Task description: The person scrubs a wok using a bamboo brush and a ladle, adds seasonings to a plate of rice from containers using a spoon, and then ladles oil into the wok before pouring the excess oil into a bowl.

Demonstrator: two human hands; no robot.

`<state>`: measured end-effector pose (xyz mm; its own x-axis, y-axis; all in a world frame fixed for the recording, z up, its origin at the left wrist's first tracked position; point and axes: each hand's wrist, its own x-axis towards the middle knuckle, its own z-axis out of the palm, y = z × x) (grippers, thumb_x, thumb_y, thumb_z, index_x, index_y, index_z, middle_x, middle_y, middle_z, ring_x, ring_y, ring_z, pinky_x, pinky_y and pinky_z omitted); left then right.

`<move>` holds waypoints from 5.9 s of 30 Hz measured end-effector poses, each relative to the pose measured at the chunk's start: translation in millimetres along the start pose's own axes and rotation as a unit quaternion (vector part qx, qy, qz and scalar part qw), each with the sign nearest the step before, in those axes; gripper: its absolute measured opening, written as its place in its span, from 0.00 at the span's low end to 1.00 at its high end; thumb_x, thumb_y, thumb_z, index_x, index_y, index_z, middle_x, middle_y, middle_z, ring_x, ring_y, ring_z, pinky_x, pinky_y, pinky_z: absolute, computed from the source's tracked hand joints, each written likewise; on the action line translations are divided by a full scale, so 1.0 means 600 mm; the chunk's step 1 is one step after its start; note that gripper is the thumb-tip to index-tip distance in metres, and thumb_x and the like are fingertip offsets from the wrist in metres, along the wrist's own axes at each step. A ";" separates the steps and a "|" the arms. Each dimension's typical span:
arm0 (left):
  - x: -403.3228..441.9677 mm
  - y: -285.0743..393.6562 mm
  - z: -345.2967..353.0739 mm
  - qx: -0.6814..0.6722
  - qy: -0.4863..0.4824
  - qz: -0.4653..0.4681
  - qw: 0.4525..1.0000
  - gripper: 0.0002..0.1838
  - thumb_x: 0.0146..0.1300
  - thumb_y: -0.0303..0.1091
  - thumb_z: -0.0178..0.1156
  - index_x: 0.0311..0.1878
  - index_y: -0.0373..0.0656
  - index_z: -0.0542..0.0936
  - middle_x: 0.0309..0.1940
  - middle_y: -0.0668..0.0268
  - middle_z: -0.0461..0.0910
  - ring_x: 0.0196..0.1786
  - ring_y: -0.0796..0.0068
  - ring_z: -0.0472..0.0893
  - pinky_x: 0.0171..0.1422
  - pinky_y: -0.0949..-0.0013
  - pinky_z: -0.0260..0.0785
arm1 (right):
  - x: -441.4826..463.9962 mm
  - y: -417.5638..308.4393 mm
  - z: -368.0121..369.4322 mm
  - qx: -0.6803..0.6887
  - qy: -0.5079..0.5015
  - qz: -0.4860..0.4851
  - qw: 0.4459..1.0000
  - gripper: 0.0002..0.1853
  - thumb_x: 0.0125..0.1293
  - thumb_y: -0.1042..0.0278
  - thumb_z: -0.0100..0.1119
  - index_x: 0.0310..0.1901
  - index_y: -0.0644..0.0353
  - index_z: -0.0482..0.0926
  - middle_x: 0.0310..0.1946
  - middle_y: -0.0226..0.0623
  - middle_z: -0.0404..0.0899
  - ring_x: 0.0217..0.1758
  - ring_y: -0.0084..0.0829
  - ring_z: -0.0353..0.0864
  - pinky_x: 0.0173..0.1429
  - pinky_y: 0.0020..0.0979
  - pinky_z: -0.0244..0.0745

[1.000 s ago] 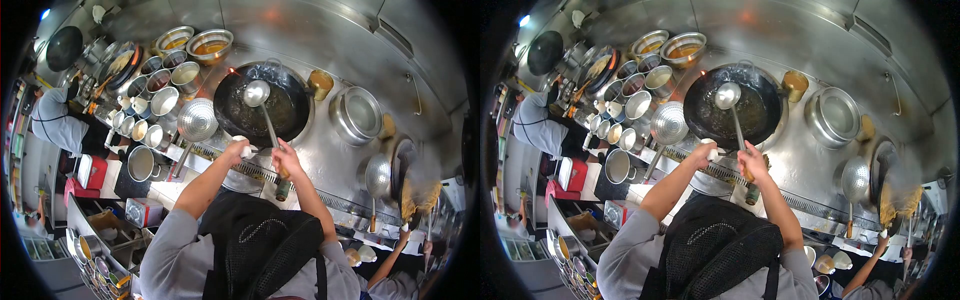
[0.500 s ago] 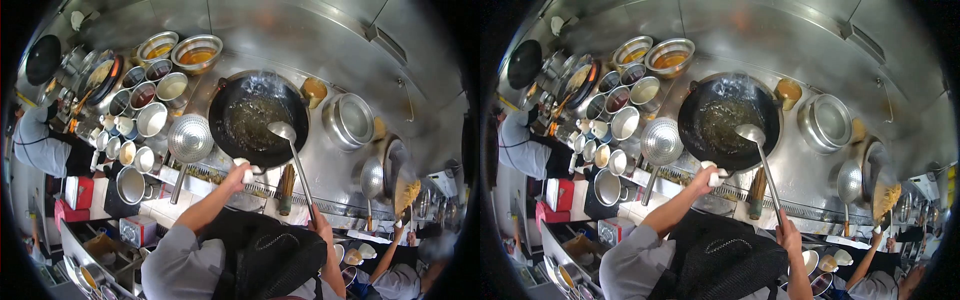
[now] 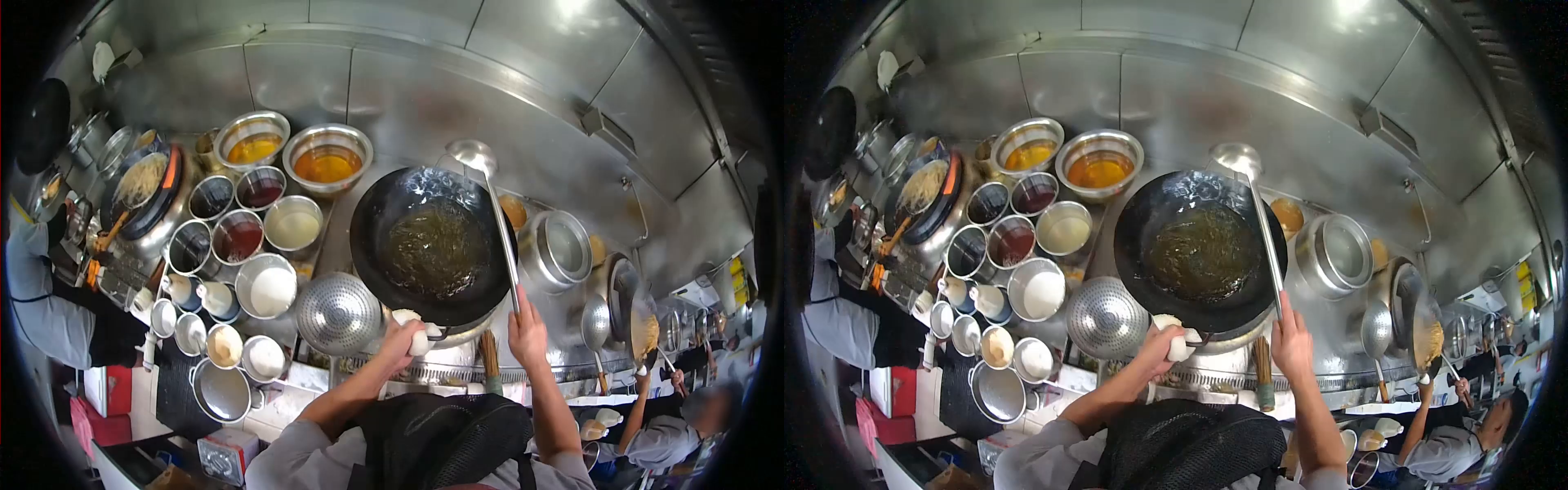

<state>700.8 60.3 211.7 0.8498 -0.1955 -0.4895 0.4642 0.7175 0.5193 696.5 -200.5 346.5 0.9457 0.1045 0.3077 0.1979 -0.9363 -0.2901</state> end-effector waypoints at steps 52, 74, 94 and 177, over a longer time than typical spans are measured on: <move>0.261 0.535 -0.147 0.478 0.340 0.566 0.579 0.49 0.53 0.25 0.72 0.75 0.28 0.54 0.59 0.36 0.65 0.60 0.30 0.71 0.64 0.43 0.68 | 0.585 -0.512 0.025 0.278 -0.087 0.011 0.957 0.38 0.63 0.71 0.58 0.76 0.70 0.63 0.48 0.58 0.85 0.31 0.39 0.88 0.47 0.39 0.82; 0.249 0.540 -0.114 0.556 0.305 0.586 0.505 0.50 0.51 0.25 0.72 0.75 0.27 0.54 0.56 0.40 0.68 0.60 0.35 0.70 0.66 0.47 0.67 | 0.524 -0.412 0.007 0.366 -0.038 0.028 0.929 0.39 0.62 0.72 0.56 0.75 0.76 0.61 0.30 0.47 0.83 0.25 0.32 0.82 0.39 0.36 0.80; 0.169 0.491 -0.082 0.424 0.136 0.569 0.692 0.41 0.57 0.24 0.62 0.73 0.30 0.55 0.57 0.46 0.72 0.58 0.52 0.76 0.66 0.55 0.70 | 0.464 -0.414 0.010 0.384 0.062 0.010 0.921 0.36 0.67 0.72 0.56 0.77 0.66 0.61 0.27 0.42 0.80 0.24 0.29 0.79 0.37 0.35 0.77; -0.168 -0.229 -0.352 0.462 0.245 0.222 0.823 0.39 0.59 0.27 0.71 0.74 0.38 0.68 0.55 0.54 0.84 0.56 0.58 0.84 0.63 0.57 0.76 | -0.205 0.208 0.097 0.347 -0.264 0.108 0.893 0.35 0.69 0.74 0.58 0.78 0.56 0.64 0.35 0.41 0.84 0.24 0.31 0.78 0.33 0.33 0.77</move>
<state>498.7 122.2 41.7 0.8889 0.4052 -0.2138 0.3191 -0.2127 0.9236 619.7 -310.5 220.0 0.9349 0.2616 -0.2398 -0.0646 -0.5390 -0.8398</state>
